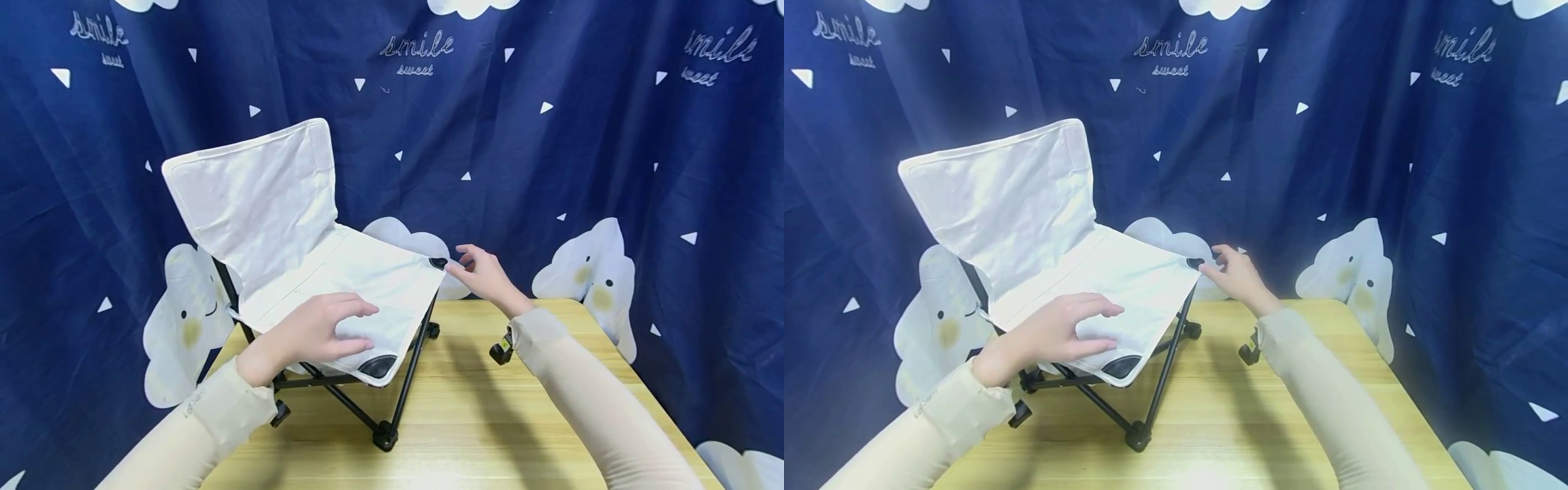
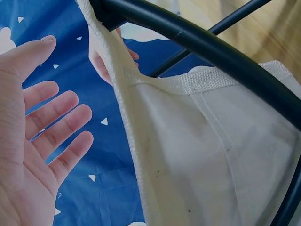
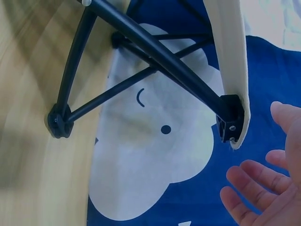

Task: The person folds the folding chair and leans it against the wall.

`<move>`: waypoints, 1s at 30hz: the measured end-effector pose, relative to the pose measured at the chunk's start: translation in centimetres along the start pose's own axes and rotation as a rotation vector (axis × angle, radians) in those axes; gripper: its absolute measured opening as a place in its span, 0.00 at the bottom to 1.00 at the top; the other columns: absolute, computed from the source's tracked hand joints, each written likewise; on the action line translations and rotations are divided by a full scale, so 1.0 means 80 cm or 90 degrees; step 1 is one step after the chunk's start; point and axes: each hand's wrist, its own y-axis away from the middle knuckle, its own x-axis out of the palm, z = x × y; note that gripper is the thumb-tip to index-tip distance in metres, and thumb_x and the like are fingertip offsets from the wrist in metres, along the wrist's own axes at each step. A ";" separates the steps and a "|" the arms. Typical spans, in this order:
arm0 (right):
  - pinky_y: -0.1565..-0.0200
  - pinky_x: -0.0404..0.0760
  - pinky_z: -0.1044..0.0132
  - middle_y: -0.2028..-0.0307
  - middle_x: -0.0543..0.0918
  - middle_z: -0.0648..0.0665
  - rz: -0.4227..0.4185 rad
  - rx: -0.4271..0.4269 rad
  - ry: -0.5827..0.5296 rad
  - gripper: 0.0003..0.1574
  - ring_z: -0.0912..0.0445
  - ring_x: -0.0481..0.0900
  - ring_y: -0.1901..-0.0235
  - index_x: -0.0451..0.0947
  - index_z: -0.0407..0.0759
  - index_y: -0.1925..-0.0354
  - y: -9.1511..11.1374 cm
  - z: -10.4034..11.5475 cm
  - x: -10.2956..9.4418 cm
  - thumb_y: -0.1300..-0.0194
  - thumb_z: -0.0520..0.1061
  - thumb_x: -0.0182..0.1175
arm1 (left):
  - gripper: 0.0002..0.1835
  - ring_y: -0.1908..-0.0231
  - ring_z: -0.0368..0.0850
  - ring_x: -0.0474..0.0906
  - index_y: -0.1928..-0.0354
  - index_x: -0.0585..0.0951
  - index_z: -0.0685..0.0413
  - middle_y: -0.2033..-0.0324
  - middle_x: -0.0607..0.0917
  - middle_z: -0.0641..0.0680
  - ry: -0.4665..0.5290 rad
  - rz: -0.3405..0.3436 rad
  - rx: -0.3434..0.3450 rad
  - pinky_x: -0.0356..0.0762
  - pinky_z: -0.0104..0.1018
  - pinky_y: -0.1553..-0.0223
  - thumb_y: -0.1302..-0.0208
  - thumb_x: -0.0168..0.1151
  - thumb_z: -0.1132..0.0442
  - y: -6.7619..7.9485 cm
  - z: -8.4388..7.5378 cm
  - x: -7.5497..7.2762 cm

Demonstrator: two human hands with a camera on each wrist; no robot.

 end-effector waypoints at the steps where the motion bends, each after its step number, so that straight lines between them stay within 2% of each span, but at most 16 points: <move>1: 0.45 0.85 0.40 0.38 0.83 0.27 -0.001 0.001 0.001 0.40 0.37 0.85 0.47 0.70 0.35 0.23 0.000 0.000 0.001 0.20 0.56 0.63 | 0.24 0.52 0.46 0.90 0.44 0.88 0.61 0.53 0.92 0.54 0.002 0.000 -0.001 0.89 0.45 0.47 0.39 0.81 0.57 0.000 -0.001 0.000; 10: 0.45 0.85 0.41 0.39 0.83 0.28 -0.005 0.022 -0.011 0.40 0.37 0.84 0.47 0.71 0.34 0.24 -0.004 -0.004 0.009 0.21 0.56 0.63 | 0.25 0.54 0.43 0.88 0.42 0.87 0.60 0.53 0.92 0.53 0.028 0.018 -0.030 0.88 0.44 0.48 0.37 0.79 0.55 0.006 -0.006 0.007; 17: 0.41 0.84 0.40 0.37 0.84 0.28 0.010 0.033 -0.021 0.42 0.37 0.85 0.44 0.69 0.34 0.23 -0.009 -0.003 0.014 0.21 0.58 0.63 | 0.27 0.51 0.43 0.87 0.39 0.86 0.58 0.50 0.91 0.52 0.067 0.041 -0.062 0.87 0.44 0.45 0.35 0.78 0.51 0.007 -0.014 0.009; 25: 0.41 0.85 0.40 0.40 0.85 0.28 0.007 0.036 -0.027 0.43 0.36 0.86 0.42 0.69 0.34 0.23 -0.014 -0.004 0.020 0.22 0.58 0.64 | 0.29 0.45 0.42 0.86 0.38 0.86 0.56 0.46 0.89 0.50 0.085 0.061 -0.070 0.86 0.44 0.40 0.36 0.79 0.48 0.010 -0.023 0.013; 30: 0.44 0.86 0.42 0.42 0.86 0.30 0.015 0.046 -0.024 0.45 0.37 0.86 0.45 0.68 0.33 0.22 -0.016 -0.009 0.027 0.22 0.60 0.63 | 0.32 0.44 0.40 0.85 0.37 0.86 0.54 0.44 0.88 0.48 0.085 0.073 -0.077 0.86 0.42 0.39 0.38 0.80 0.46 0.016 -0.024 0.021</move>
